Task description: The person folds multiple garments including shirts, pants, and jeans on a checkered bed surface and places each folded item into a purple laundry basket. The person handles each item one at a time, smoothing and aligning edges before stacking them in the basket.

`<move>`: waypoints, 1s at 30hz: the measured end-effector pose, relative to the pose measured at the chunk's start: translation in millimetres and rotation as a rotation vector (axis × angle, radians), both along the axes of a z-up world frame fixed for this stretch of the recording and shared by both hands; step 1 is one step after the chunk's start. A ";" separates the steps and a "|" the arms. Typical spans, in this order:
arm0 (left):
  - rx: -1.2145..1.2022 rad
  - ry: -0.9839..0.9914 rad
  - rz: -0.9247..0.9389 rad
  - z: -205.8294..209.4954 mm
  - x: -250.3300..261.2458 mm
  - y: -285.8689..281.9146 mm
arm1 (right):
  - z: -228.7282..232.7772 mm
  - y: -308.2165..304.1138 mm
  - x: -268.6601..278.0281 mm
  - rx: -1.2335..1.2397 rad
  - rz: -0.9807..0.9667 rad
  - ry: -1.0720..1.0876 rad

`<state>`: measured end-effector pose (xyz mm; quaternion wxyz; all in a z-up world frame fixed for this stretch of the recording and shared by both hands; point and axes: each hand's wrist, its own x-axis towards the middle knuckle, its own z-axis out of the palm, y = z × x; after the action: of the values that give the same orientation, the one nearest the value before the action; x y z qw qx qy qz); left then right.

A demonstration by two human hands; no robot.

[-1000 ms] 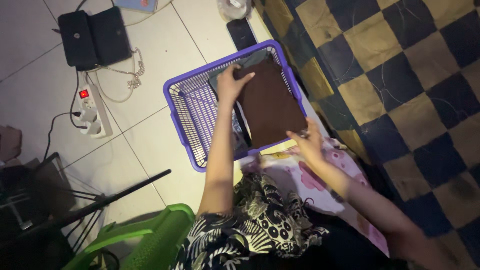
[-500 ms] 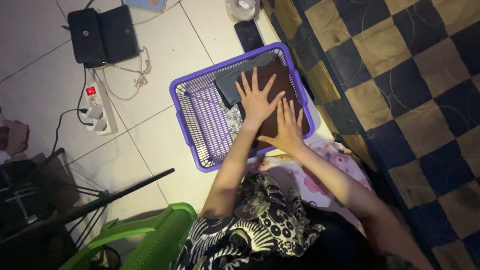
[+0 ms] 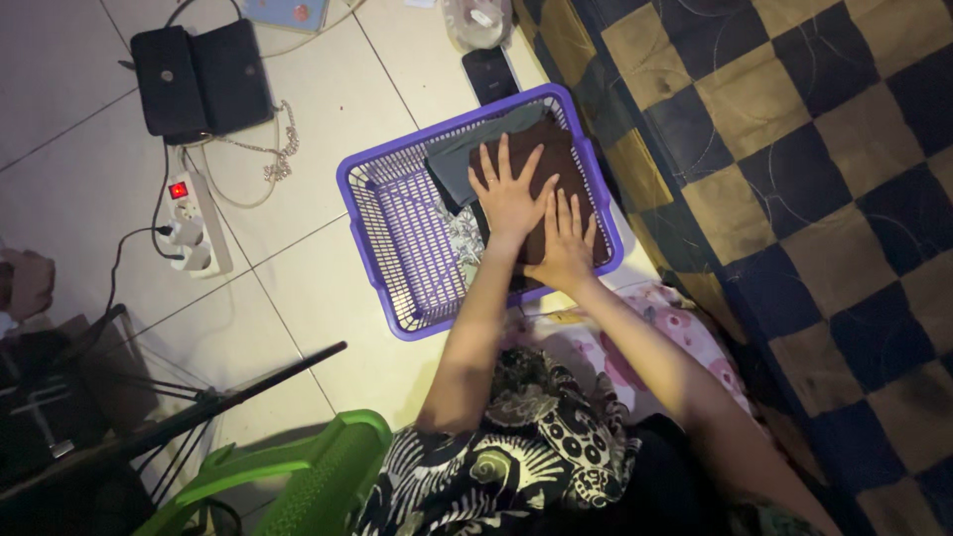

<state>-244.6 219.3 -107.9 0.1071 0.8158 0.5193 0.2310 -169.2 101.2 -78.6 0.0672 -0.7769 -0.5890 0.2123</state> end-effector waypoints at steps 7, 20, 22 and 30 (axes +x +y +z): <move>-0.083 -0.010 0.064 5.4 8.6 -5.0 | 7.5 -0.9 13.7 0.018 0.041 -0.028; -0.051 0.069 -0.217 1.1 14.3 14.2 | 17.9 -20.6 -28.5 -0.012 -0.231 0.000; -0.047 0.083 -0.221 1.6 15.6 16.1 | 17.1 -13.8 -30.9 -0.051 -0.238 -0.015; -0.066 -0.059 -0.249 5.4 4.3 16.0 | 11.6 -9.5 -32.4 -0.139 -0.225 -0.072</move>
<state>-240.3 235.3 -102.6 0.1771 0.8628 0.4180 0.2226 -201.6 91.7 -67.0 0.0153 -0.8478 -0.4841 0.2159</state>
